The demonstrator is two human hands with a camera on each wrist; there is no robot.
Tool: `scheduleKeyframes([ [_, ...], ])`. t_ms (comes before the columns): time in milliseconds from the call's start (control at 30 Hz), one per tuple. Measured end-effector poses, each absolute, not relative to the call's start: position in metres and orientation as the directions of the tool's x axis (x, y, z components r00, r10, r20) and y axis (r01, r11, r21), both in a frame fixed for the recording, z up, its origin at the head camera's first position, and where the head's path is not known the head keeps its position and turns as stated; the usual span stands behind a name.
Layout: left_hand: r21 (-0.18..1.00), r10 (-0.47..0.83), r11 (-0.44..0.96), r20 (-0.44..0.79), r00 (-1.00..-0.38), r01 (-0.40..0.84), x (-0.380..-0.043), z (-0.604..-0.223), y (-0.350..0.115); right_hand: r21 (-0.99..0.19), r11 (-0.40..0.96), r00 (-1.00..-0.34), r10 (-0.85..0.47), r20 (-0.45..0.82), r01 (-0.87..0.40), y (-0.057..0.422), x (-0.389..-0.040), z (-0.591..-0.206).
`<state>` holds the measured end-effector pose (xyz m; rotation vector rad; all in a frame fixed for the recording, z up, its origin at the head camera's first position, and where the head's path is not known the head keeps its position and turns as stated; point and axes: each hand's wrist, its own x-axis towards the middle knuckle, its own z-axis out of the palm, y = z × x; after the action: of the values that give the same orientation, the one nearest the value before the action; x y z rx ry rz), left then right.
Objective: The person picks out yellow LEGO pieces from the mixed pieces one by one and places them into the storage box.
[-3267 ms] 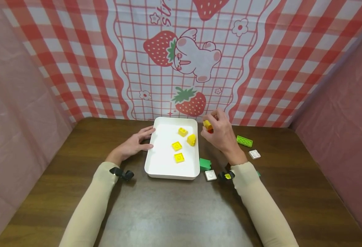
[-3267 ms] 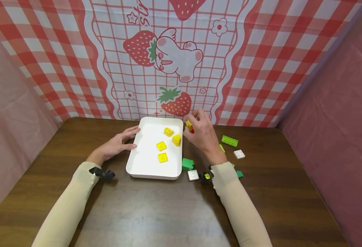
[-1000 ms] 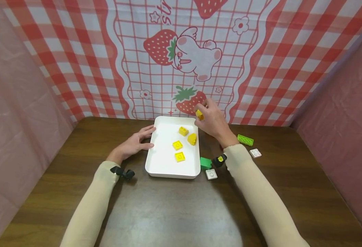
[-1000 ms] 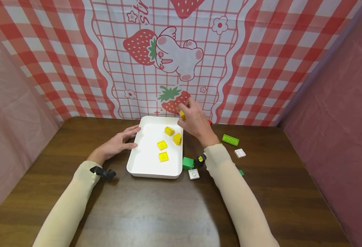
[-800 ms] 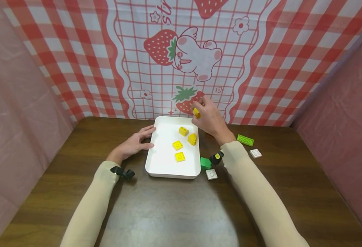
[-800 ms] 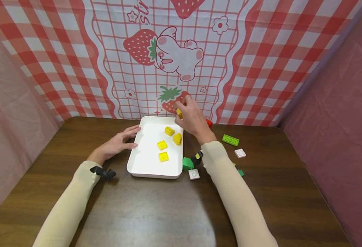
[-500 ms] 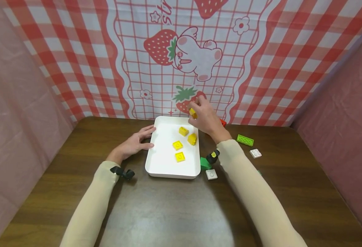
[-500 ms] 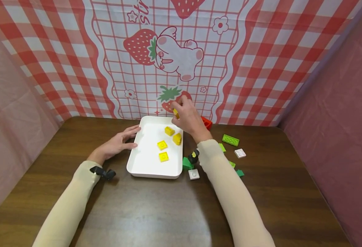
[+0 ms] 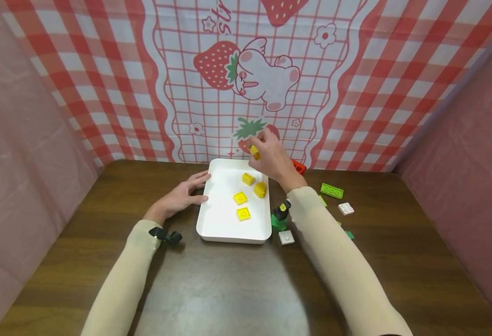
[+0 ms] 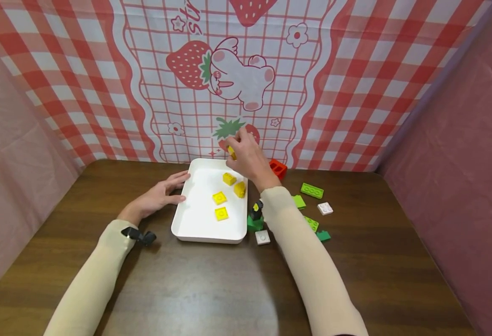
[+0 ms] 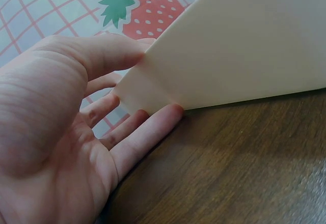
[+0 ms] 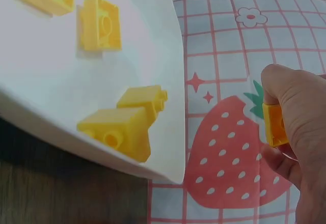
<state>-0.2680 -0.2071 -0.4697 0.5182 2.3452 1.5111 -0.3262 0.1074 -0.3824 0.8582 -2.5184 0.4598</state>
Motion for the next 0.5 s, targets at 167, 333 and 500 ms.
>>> scheduleKeyframes([
  [167,0.916,0.454,0.380,-0.063,-0.889,0.129,-0.269,-0.472,-0.206,-0.182,0.745,-0.715,-0.495,0.494,-0.641,0.101,-0.323,-0.380],
  [333,0.915,0.458,0.380,-0.056,-0.887,0.139,-0.268,-0.472,-0.206,-0.200,0.738,-0.721,-0.500,0.480,-0.645,0.093,-0.320,-0.377],
  [500,0.911,0.454,0.388,-0.058,-0.889,0.138,-0.268,-0.469,-0.208,-0.217,0.721,-0.719,-0.515,0.467,-0.658,0.083,-0.319,-0.371],
])
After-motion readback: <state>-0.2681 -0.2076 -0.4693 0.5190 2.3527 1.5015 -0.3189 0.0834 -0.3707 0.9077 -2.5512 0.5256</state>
